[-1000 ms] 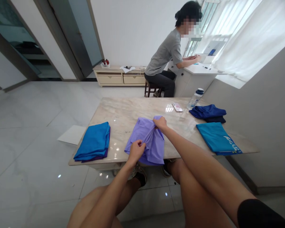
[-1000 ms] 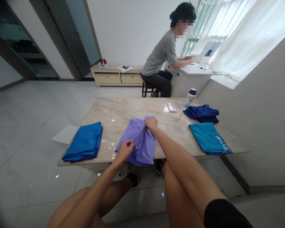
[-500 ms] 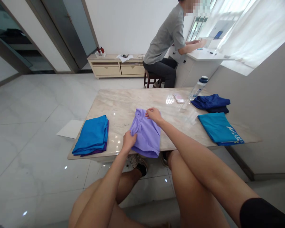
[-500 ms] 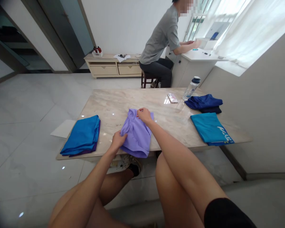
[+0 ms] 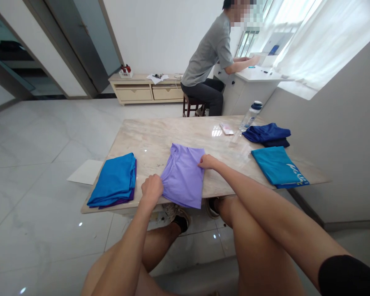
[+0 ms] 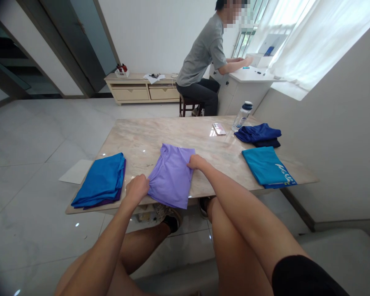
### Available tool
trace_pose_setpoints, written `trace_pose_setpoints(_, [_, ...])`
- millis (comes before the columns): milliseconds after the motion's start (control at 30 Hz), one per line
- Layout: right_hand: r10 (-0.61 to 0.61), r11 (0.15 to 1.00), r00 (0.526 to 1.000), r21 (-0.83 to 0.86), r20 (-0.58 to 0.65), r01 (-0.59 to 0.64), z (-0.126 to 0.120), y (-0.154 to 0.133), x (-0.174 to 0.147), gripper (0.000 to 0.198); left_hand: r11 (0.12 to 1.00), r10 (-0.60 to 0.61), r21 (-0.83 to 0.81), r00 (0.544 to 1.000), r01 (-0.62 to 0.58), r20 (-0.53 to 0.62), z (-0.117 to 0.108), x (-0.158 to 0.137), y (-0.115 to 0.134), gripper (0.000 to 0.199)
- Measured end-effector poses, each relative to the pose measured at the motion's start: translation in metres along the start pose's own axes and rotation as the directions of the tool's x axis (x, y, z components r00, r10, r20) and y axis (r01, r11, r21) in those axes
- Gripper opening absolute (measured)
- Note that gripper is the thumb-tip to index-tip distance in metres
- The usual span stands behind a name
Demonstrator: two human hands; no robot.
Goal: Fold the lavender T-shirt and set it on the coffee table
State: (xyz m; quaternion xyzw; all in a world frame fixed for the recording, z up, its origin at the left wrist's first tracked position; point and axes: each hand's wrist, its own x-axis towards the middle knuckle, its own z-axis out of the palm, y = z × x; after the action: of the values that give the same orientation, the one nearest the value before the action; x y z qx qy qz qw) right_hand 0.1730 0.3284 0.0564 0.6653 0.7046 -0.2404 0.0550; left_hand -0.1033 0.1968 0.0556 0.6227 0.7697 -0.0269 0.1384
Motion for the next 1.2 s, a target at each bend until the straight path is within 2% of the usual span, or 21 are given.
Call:
trace_pose_setpoints(100, [-0.006,0.999,0.998,-0.032,0.062,0.008,-0.003,-0.004,-0.001,0.014,0.993,0.116,-0.022,0.992,-0.117,-0.057,-0.001,-0.005,0.011,0.044])
trace_pose_setpoints(200, [0.015,0.998,0.984,-0.057,0.175,-0.005,-0.002,-0.009,-0.001,0.022,0.991,0.128,-0.041,0.991,-0.126,0.029,0.0,-0.007,0.02,0.036])
trace_pose_setpoints(267, [0.044,0.997,0.963,-0.068,0.267,-0.027,0.0,-0.01,-0.001,0.02,0.994,0.112,-0.008,0.989,-0.111,0.096,-0.003,-0.008,0.022,0.032])
trace_pose_setpoints(367, [0.095,0.994,0.912,-0.086,0.398,-0.066,-0.001,-0.006,-0.002,0.016,0.991,0.101,0.067,0.977,-0.115,0.186,-0.01,-0.012,0.018,0.031])
trace_pose_setpoints(433, [0.117,0.992,0.892,-0.101,0.437,-0.081,-0.004,-0.003,-0.002,0.018,0.987,0.097,0.105,0.971,-0.122,0.217,-0.015,-0.015,0.012,0.031])
trace_pose_setpoints(467, [0.117,0.991,0.896,-0.105,0.429,-0.079,-0.006,-0.002,-0.002,0.018,0.985,0.09,0.122,0.971,-0.119,0.22,-0.017,-0.017,0.009,0.031])
trace_pose_setpoints(533, [0.084,0.994,0.934,-0.1,0.346,-0.052,-0.01,-0.005,-0.001,0.018,0.983,0.069,0.155,0.977,-0.102,0.203,-0.02,-0.019,0.002,0.033])
trace_pose_setpoints(633, [-0.034,0.996,0.996,-0.08,0.086,0.041,-0.011,-0.017,0.005,0.024,0.983,0.036,0.173,0.989,-0.061,0.142,-0.022,-0.019,-0.003,0.038])
trace_pose_setpoints(700, [-0.115,0.991,0.991,-0.074,-0.073,0.11,-0.007,-0.027,0.01,0.034,0.987,0.046,0.147,0.994,-0.061,0.102,-0.022,-0.017,-0.003,0.041])
trace_pose_setpoints(767, [-0.174,0.984,0.971,-0.072,-0.163,0.164,0.0,-0.036,0.016,0.041,0.989,0.118,0.081,0.989,-0.125,0.086,-0.019,-0.015,0.0,0.039])
trace_pose_setpoints(833, [-0.217,0.976,0.956,-0.076,-0.2,0.205,0.008,-0.042,0.021,0.047,0.98,0.199,0.006,0.977,-0.2,0.079,-0.014,-0.013,0.003,0.037])
trace_pose_setpoints(900, [-0.247,0.969,0.948,-0.084,-0.201,0.234,0.015,-0.045,0.025,0.051,0.977,0.214,-0.03,0.974,-0.212,0.075,-0.008,-0.012,0.005,0.041])
trace_pose_setpoints(1033, [-0.249,0.967,0.951,-0.106,-0.181,0.233,0.019,-0.044,0.03,0.03,0.983,0.177,-0.052,0.981,-0.173,0.079,0.003,-0.006,0.003,0.024])
trace_pose_setpoints(1200, [-0.14,0.99,0.958,-0.025,-0.25,0.138,0.009,-0.038,0.029,0.033,0.967,0.148,-0.196,0.985,-0.162,-0.088,0.002,0.006,-0.004,0.02])
